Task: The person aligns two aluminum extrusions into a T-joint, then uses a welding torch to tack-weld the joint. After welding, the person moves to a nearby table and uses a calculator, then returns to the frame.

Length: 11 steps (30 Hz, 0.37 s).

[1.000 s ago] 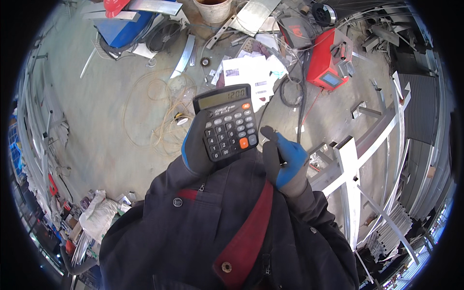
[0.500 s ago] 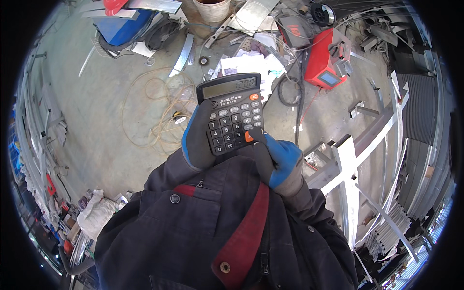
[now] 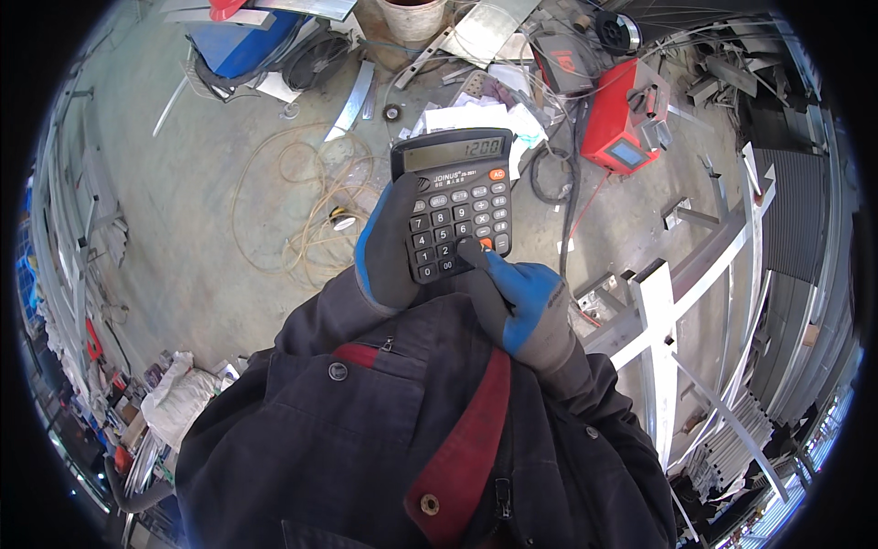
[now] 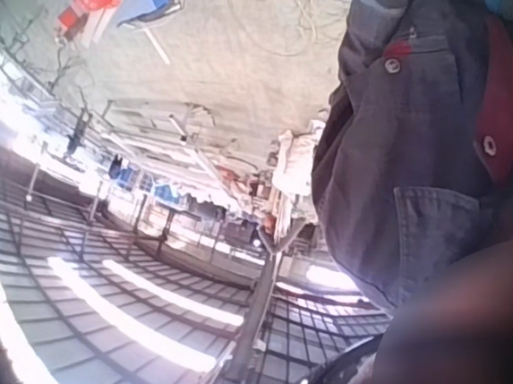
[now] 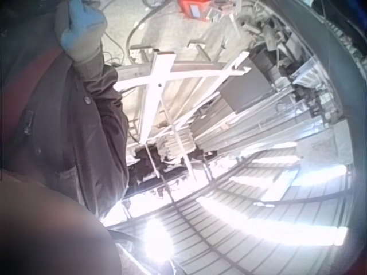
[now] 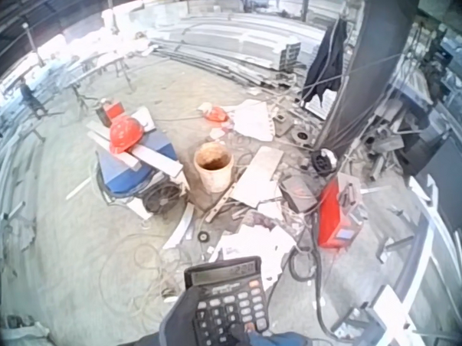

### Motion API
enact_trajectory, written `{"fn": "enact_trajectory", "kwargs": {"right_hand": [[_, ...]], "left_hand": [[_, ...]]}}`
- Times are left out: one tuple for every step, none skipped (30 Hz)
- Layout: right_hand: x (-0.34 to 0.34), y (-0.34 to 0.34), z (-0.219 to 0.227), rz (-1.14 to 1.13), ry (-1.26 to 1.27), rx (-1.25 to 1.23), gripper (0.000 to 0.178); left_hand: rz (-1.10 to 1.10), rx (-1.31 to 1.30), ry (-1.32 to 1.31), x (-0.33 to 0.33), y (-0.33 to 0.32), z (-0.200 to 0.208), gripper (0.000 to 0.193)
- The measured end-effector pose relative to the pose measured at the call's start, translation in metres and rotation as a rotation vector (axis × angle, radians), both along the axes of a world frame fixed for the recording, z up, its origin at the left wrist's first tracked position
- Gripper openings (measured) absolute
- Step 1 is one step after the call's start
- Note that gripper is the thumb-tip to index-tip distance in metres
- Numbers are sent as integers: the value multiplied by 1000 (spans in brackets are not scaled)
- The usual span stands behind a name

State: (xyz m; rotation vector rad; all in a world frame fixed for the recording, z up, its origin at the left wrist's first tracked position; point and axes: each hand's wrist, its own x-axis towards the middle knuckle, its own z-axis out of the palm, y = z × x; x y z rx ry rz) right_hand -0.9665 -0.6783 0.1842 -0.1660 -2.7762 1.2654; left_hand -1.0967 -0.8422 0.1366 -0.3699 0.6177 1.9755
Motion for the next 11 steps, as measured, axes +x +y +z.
{"fn": "enact_trajectory", "kwargs": {"right_hand": [[-1,-1,0,2,23,3,39],[-2,-1,0,-2,49,-5,39],[-2,0,1,25,39,-12,39],[-2,0,4,45,31,-32,39],[-2,0,5,67,2,-56,40],[-4,-3,5,78,41,-59,40],[-6,-7,5,90,59,-66,40],[-9,-11,5,94,88,-84,40],[-11,-13,7,116,49,-53,40],[-14,-15,9,130,21,-31,40],[-15,-17,11,144,-7,-10,40]], "left_hand": [[-5,16,-7,0,-1,-1,71],[-10,32,-15,0,-1,-2,70],[-14,47,-24,0,-1,-3,69],[-7,67,-9,1,-1,-3,68],[-1,86,7,3,0,-3,68],[9,129,29,3,1,-3,67],[-51,-16,254,2,1,-3,67],[-109,-139,483,1,2,-3,67],[-138,-251,543,1,2,0,68],[-107,-213,536,1,3,2,69],[-47,-164,361,5,4,7,70]]}}
